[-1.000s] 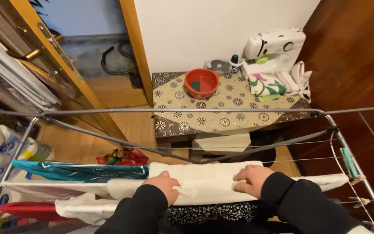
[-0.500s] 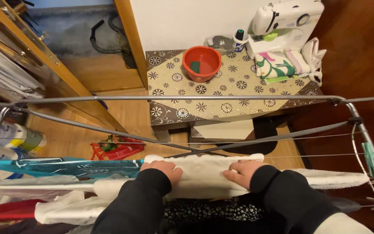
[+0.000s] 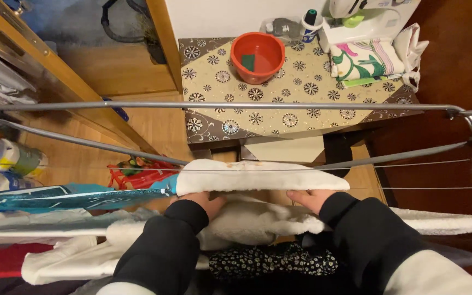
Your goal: The person repeatedly takes towels and garments from a laundry basket and hangs them on a metal drying rack. The person handles white towels, a black garment, and a green garment, unfolding and draping each item over the rack bars.
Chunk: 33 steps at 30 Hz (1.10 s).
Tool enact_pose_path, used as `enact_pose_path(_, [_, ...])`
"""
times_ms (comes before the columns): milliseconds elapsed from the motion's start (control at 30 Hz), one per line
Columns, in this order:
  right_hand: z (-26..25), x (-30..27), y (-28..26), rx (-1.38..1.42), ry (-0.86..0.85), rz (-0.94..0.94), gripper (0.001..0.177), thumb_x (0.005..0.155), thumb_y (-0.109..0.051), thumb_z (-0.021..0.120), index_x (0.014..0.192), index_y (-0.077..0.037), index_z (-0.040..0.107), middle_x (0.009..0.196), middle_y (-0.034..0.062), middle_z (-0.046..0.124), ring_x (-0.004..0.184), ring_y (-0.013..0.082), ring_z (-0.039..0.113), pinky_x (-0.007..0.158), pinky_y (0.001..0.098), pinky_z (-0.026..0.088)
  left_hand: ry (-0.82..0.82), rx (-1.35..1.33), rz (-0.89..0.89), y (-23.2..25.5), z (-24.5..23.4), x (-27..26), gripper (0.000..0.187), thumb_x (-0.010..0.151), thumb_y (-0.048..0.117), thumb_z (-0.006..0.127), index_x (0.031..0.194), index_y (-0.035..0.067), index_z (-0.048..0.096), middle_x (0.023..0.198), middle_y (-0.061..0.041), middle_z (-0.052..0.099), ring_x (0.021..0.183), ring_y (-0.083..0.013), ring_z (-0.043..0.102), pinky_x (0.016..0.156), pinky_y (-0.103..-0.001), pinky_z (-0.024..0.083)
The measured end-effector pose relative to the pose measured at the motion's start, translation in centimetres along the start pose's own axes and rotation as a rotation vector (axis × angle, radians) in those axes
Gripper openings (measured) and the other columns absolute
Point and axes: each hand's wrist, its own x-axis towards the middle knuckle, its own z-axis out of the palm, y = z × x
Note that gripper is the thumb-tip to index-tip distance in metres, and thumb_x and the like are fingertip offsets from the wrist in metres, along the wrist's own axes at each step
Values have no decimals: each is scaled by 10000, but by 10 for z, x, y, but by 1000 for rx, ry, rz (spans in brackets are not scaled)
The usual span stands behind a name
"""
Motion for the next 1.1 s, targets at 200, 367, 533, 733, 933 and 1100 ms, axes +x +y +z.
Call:
enact_pose_path(200, [-19, -33, -9, 2, -231, 165, 719, 882, -718, 535, 1283, -160, 747, 1367, 169, 687, 1398, 311, 536, 1239, 428, 380, 76, -79, 134, -38, 49, 33, 622, 868, 794, 442, 988, 280, 771, 1067, 19, 777, 1104, -229, 717, 945, -389, 575])
enact_pose_path(367, [-29, -63, -11, -48, -79, -23, 319, 853, -550, 677, 1069, -349, 798, 1018, -55, 847, 1107, 212, 746, 981, 390, 587, 251, 37, 254, -26, -8, -48, 345, 933, 577, 518, 879, 292, 706, 875, 4, 745, 955, -275, 732, 818, -447, 592])
enact_pose_path(533, [-22, -50, -12, -330, 218, -291, 288, 870, -466, 671, 1113, -314, 698, 1101, -56, 757, 1139, 240, 676, 957, 395, 572, 509, 136, 651, -35, -4, -8, 368, 883, 438, 634, 1240, 353, 619, 1311, 66, 643, 1308, -237, 546, 1011, -447, 472])
enact_pose_path(733, [-2, -35, -13, -461, 136, -314, 205, 938, -254, 577, 1109, -257, 690, 1014, 19, 756, 1064, 291, 705, 941, 465, 550, 237, 345, 346, -53, -4, 1, 243, 1043, 441, 440, 1164, 372, 639, 1178, 103, 701, 1195, -176, 636, 1017, -419, 455])
enact_pose_path(933, [3, -31, 9, -540, 136, -259, 203, 982, -301, 532, 1163, -338, 614, 1009, -81, 718, 1084, 190, 695, 1006, 412, 487, 333, 388, 302, -76, -11, -14, 272, 1023, 505, 392, 1138, 431, 627, 1150, 106, 697, 1180, -173, 639, 1042, -421, 466])
enact_pose_path(1100, [-2, -39, 4, -590, 123, -88, 156, 1000, -359, 500, 1119, -369, 600, 1016, -104, 700, 1107, 162, 674, 1067, 419, 438, 370, 382, 267, -88, -5, -10, 279, 1035, 503, 376, 1168, 457, 617, 1155, 116, 694, 1235, -160, 609, 1163, -437, 355])
